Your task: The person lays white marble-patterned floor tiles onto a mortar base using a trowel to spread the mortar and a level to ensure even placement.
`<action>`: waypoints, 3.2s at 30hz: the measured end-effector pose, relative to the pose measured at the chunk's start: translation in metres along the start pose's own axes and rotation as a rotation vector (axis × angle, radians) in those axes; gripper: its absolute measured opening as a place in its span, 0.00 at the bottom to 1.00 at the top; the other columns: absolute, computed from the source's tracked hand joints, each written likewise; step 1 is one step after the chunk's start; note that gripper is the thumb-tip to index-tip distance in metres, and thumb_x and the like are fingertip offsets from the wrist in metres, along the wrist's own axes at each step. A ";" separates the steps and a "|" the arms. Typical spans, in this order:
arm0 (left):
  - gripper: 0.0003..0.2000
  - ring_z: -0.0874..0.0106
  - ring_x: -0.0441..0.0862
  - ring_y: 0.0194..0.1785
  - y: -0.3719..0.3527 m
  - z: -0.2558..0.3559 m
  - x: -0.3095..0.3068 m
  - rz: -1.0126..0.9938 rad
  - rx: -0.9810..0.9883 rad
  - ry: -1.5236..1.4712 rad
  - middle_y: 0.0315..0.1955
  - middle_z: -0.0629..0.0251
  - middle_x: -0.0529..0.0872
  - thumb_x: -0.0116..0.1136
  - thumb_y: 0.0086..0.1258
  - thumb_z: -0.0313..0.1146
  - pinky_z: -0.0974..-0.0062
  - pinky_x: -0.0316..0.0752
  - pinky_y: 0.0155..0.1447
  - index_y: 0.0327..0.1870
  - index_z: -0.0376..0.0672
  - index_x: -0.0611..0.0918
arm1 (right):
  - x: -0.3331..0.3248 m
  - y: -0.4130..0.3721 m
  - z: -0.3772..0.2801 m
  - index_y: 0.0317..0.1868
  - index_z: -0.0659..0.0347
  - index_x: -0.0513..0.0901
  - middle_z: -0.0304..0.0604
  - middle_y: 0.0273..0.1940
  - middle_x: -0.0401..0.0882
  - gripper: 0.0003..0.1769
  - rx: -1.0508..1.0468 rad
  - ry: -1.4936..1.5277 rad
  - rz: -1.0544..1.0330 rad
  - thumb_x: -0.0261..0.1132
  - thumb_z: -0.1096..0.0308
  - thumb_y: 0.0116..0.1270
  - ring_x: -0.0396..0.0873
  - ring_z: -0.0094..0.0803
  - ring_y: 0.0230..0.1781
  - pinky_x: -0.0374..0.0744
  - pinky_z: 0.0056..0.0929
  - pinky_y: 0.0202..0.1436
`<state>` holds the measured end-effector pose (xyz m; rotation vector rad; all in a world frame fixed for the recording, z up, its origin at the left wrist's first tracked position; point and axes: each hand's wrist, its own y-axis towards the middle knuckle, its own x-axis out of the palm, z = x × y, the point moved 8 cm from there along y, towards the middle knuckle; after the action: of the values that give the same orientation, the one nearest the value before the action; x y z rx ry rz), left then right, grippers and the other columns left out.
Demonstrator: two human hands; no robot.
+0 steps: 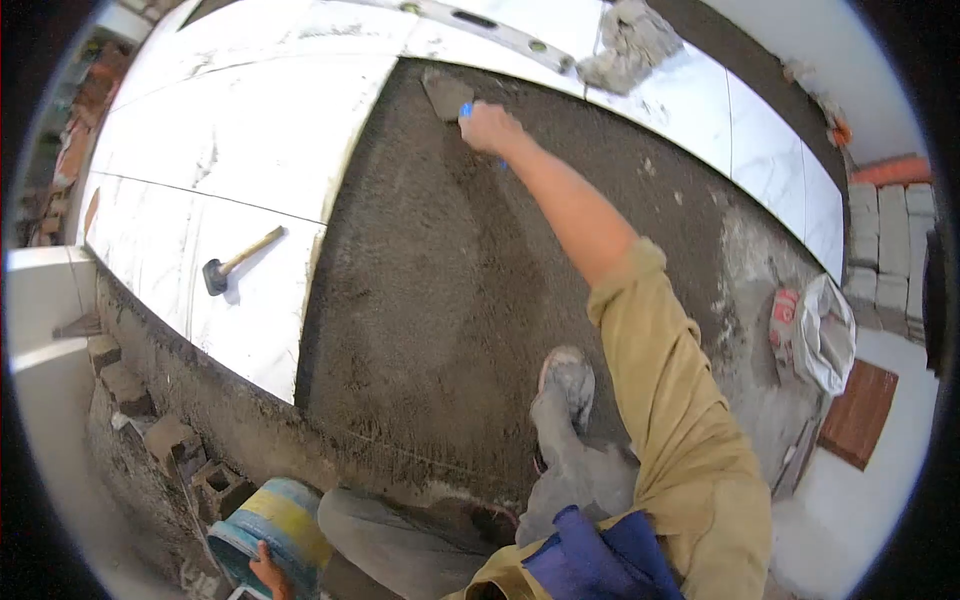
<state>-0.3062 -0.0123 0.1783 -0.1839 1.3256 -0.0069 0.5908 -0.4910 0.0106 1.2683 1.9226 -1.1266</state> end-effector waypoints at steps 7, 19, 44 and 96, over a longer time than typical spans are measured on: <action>0.41 0.53 0.76 0.57 -0.025 0.020 0.004 -0.309 0.024 -0.145 0.62 0.41 0.71 0.62 0.68 0.54 0.51 0.73 0.56 0.67 0.24 0.64 | -0.041 -0.042 0.179 0.62 0.61 0.74 0.62 0.59 0.77 0.32 0.139 -0.200 0.032 0.46 0.45 0.71 0.75 0.59 0.61 0.72 0.53 0.63; 0.28 0.51 0.71 0.62 -0.233 -0.004 -0.071 -0.601 0.431 0.280 0.61 0.42 0.71 0.57 0.70 0.32 0.56 0.65 0.67 0.68 0.31 0.66 | 0.048 -0.246 0.251 0.50 0.64 0.71 0.44 0.28 0.77 0.18 0.661 0.846 0.254 0.67 0.65 0.66 0.80 0.34 0.19 0.80 0.35 0.22; 0.24 0.64 0.78 0.57 -0.627 -0.066 -0.062 -1.042 -0.287 -0.218 0.56 0.58 0.81 0.44 0.80 0.46 0.67 0.72 0.63 0.63 0.33 0.74 | 0.075 -0.300 0.189 0.44 0.66 0.79 0.55 0.35 0.83 0.19 0.248 0.423 -0.384 0.67 0.57 0.64 0.82 0.42 0.24 0.81 0.40 0.31; 0.38 0.49 0.64 0.67 -0.860 -0.091 -0.097 -1.138 -0.288 -0.184 0.61 0.42 0.66 0.65 0.64 0.40 0.58 0.59 0.72 0.69 0.30 0.60 | 0.077 -0.570 0.303 0.53 0.57 0.80 0.59 0.46 0.80 0.20 -0.820 -0.541 -0.748 0.65 0.66 0.60 0.78 0.57 0.48 0.77 0.48 0.53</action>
<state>-0.3317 -0.8614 0.3688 -1.1333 0.8856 -0.7439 0.0385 -0.8340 -0.0074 -0.2029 2.0828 -0.7108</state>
